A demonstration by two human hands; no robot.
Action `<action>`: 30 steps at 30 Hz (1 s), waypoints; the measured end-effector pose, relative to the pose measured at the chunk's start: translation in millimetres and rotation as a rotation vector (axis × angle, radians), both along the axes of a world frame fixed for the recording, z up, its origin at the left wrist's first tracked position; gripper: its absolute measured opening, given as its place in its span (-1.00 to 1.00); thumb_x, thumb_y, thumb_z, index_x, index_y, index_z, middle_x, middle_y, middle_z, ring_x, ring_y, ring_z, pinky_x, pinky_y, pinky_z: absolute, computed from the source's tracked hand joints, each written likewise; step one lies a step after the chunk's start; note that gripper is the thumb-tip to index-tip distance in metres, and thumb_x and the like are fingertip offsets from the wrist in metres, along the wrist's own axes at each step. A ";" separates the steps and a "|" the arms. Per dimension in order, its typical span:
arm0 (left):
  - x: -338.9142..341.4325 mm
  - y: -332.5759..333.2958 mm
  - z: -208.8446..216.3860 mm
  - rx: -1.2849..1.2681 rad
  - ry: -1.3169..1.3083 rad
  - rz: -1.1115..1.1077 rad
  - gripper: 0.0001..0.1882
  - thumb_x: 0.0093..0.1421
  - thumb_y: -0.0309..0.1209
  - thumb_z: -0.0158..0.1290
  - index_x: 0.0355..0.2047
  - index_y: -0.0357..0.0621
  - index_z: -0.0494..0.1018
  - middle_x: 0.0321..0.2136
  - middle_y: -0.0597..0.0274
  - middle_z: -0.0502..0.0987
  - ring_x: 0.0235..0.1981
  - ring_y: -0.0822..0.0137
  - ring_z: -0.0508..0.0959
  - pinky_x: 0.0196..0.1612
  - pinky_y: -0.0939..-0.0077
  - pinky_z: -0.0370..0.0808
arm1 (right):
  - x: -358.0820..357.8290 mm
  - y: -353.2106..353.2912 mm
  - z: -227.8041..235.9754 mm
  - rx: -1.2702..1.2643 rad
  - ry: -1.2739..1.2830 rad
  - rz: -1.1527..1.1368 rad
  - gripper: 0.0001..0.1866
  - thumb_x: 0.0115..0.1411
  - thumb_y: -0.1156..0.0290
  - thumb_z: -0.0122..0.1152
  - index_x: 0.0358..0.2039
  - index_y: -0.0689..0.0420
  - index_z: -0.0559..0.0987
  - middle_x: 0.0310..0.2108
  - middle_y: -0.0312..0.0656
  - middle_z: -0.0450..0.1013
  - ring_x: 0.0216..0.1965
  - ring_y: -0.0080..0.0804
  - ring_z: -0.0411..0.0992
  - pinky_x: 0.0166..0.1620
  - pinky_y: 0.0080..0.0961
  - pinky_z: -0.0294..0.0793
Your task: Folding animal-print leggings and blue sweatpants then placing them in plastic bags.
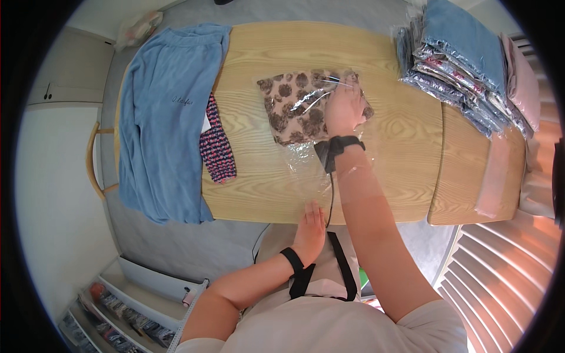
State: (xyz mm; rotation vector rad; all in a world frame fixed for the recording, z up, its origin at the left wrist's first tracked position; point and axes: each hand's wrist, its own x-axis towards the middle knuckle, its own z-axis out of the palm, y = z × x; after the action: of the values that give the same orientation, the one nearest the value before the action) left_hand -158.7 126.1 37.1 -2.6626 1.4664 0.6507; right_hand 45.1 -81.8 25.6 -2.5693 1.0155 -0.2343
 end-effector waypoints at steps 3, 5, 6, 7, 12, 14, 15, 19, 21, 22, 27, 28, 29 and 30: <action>-2.4 -4.3 0.5 0.158 -0.098 -0.083 -0.47 0.20 -0.32 -0.24 0.15 -0.35 0.20 0.20 -0.24 0.10 0.19 -0.15 0.16 0.15 0.13 0.17 | 8.1 -11.2 -20.4 -0.237 0.264 0.082 -0.32 0.15 0.16 -0.04 0.26 0.06 0.10 0.33 -0.28 -0.05 0.33 -0.24 -0.13 0.26 -0.09 -0.11; 0.4 -3.2 4.5 0.184 -0.106 -0.111 -0.47 0.21 -0.32 -0.24 0.16 -0.33 0.20 0.20 -0.24 0.09 0.19 -0.15 0.15 0.15 0.12 0.17 | 12.1 -14.5 -23.9 -0.163 0.264 0.046 -0.30 0.14 0.12 -0.07 0.27 0.06 0.08 0.34 -0.29 -0.11 0.35 -0.24 -0.17 0.28 -0.11 -0.15; 2.0 -2.6 7.0 0.209 -0.116 -0.137 -0.47 0.21 -0.32 -0.24 0.17 -0.32 0.19 0.20 -0.23 0.09 0.20 -0.15 0.14 0.14 0.12 0.17 | 14.0 -13.6 -21.9 -0.090 0.263 0.012 -0.28 0.14 0.08 -0.09 0.29 0.05 0.05 0.36 -0.29 -0.17 0.36 -0.24 -0.22 0.29 -0.13 -0.19; 2.5 -2.1 7.3 0.210 -0.114 -0.132 -0.47 0.21 -0.32 -0.24 0.17 -0.32 0.19 0.20 -0.23 0.09 0.20 -0.15 0.14 0.14 0.12 0.17 | 14.3 -12.9 -23.2 -0.089 0.264 0.017 -0.28 0.14 0.08 -0.09 0.29 0.05 0.05 0.36 -0.29 -0.17 0.36 -0.24 -0.22 0.29 -0.13 -0.19; 6.2 -2.9 11.0 0.104 -0.103 -0.123 -0.46 0.16 -0.36 -0.20 0.12 -0.43 0.20 0.18 -0.29 0.11 0.16 -0.12 0.21 0.09 0.15 0.26 | -6.0 -18.7 -31.0 -0.172 0.028 0.049 -0.29 0.14 0.12 -0.05 0.26 0.12 0.09 0.33 -0.15 -0.07 0.35 -0.19 -0.18 0.27 -0.05 -0.12; 0.4 3.2 0.5 0.168 -0.069 -0.095 -0.47 0.18 -0.34 -0.21 0.15 -0.35 0.19 0.20 -0.25 0.10 0.19 -0.11 0.17 0.12 0.13 0.21 | -31.3 2.2 -21.9 -0.190 0.061 0.084 -0.32 0.15 0.12 -0.04 0.24 0.14 0.12 0.31 -0.13 -0.03 0.33 -0.17 -0.14 0.26 -0.04 -0.11; -2.2 7.4 -2.9 0.234 -0.038 -0.075 -0.47 0.20 -0.31 -0.23 0.17 -0.27 0.18 0.22 -0.20 0.08 0.22 -0.11 0.13 0.16 0.11 0.17 | -51.5 15.5 -14.8 -0.204 0.092 0.112 -0.34 0.16 0.11 -0.04 0.22 0.15 0.16 0.29 -0.12 0.01 0.32 -0.15 -0.10 0.26 -0.02 -0.10; 31.1 34.5 24.9 0.178 0.014 0.033 -0.50 0.16 -0.26 -0.09 0.02 -0.39 0.30 0.06 -0.18 0.30 0.06 -0.01 0.35 0.00 0.19 0.34 | -179.7 57.3 17.3 -0.070 0.216 0.462 -0.35 0.10 0.28 0.12 0.19 0.17 0.20 0.24 0.02 0.07 0.27 -0.04 -0.01 0.24 -0.08 -0.02; 62.1 50.2 45.4 0.077 0.295 -0.177 -0.60 0.13 -0.20 0.00 -0.16 -0.28 0.43 -0.19 -0.02 0.48 -0.14 0.11 0.48 -0.15 0.27 0.42 | -233.7 63.5 48.2 0.273 0.186 0.761 -0.49 0.06 0.39 0.21 0.05 0.21 0.38 0.07 0.04 0.31 0.11 -0.05 0.25 0.13 -0.17 0.22; 72.1 65.9 34.4 -0.186 0.641 -0.139 -0.76 0.10 -0.27 0.06 -0.36 -0.20 0.47 -0.45 0.16 0.48 -0.38 0.19 0.51 -0.34 0.36 0.43 | -230.9 51.3 77.2 0.707 0.389 0.835 -0.60 0.06 0.42 0.23 -0.06 0.23 0.46 -0.08 -0.01 0.40 -0.03 -0.13 0.36 0.02 -0.27 0.33; 127.2 63.7 76.5 -0.642 0.605 0.674 -0.83 0.12 -0.37 0.07 -0.50 -0.23 0.43 -0.52 0.16 0.43 -0.49 0.22 0.44 -0.41 0.41 0.37 | -243.4 -23.5 105.6 1.049 -0.006 0.077 -0.81 0.17 0.38 0.12 -0.41 0.28 0.53 -0.50 -0.25 0.48 -0.40 -0.52 0.44 -0.29 -0.56 0.44; 137.9 58.7 63.5 -0.696 0.447 0.731 -0.81 0.14 -0.35 0.07 -0.48 -0.25 0.43 -0.52 0.20 0.44 -0.50 0.25 0.43 -0.39 0.43 0.36 | -237.7 -40.6 89.7 0.933 -0.062 0.007 -0.79 0.19 0.36 0.11 -0.41 0.27 0.52 -0.51 -0.27 0.46 -0.42 -0.53 0.43 -0.31 -0.56 0.43; 145.7 57.4 40.9 -0.749 0.277 0.789 -0.79 0.15 -0.34 0.08 -0.46 -0.26 0.43 -0.53 0.23 0.45 -0.51 0.28 0.42 -0.38 0.45 0.36 | -228.9 -51.8 68.1 0.821 -0.118 -0.053 -0.78 0.20 0.33 0.10 -0.41 0.26 0.52 -0.53 -0.29 0.45 -0.43 -0.55 0.41 -0.32 -0.56 0.43; 149.6 60.0 15.7 -0.744 0.272 0.782 -0.79 0.15 -0.34 0.08 -0.46 -0.26 0.43 -0.53 0.23 0.45 -0.51 0.28 0.42 -0.38 0.45 0.36 | -217.5 -52.9 55.2 0.909 -0.138 -0.156 -0.77 0.20 0.31 0.11 -0.42 0.24 0.52 -0.54 -0.31 0.43 -0.44 -0.56 0.40 -0.34 -0.59 0.41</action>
State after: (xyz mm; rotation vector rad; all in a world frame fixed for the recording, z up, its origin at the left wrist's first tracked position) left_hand -9.0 186.1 52.8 -3.9208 0.7059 0.5690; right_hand -172.4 -134.7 80.8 -1.6372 0.9683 0.0209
